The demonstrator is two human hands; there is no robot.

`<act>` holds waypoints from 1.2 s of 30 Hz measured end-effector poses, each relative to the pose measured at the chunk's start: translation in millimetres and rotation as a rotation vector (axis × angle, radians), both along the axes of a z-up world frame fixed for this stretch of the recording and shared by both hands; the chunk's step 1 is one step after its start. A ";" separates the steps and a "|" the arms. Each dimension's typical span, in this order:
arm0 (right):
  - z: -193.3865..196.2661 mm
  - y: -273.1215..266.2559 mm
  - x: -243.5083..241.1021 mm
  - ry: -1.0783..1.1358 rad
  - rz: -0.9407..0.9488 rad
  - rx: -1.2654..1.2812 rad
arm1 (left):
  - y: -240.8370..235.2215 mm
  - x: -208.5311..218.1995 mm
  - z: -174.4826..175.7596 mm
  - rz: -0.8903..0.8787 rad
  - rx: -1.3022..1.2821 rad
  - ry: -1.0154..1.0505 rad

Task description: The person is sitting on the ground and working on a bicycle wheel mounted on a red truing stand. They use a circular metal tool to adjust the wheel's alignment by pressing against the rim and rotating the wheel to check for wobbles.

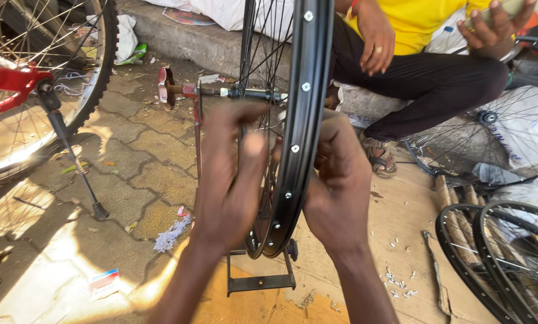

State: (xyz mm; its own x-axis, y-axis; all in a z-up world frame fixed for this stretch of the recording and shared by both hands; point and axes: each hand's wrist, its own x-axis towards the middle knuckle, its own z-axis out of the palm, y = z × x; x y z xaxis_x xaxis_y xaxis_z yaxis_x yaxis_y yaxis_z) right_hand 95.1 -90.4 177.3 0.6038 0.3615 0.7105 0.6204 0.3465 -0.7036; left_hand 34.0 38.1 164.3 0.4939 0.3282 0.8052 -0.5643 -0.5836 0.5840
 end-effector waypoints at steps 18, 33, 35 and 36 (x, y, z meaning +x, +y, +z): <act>-50.6 9.8 67.1 -0.072 0.154 -0.027 | -39.7 -5.9 4.7 0.343 0.177 -0.140; -31.1 22.5 57.9 0.195 0.708 0.168 | -36.7 -7.7 6.9 0.217 0.059 -0.150; -29.2 22.5 60.5 0.146 0.676 0.187 | -37.9 -5.7 5.1 0.205 0.046 -0.166; -27.9 24.2 62.3 0.121 0.659 0.195 | -39.1 -3.6 4.4 0.199 0.036 -0.167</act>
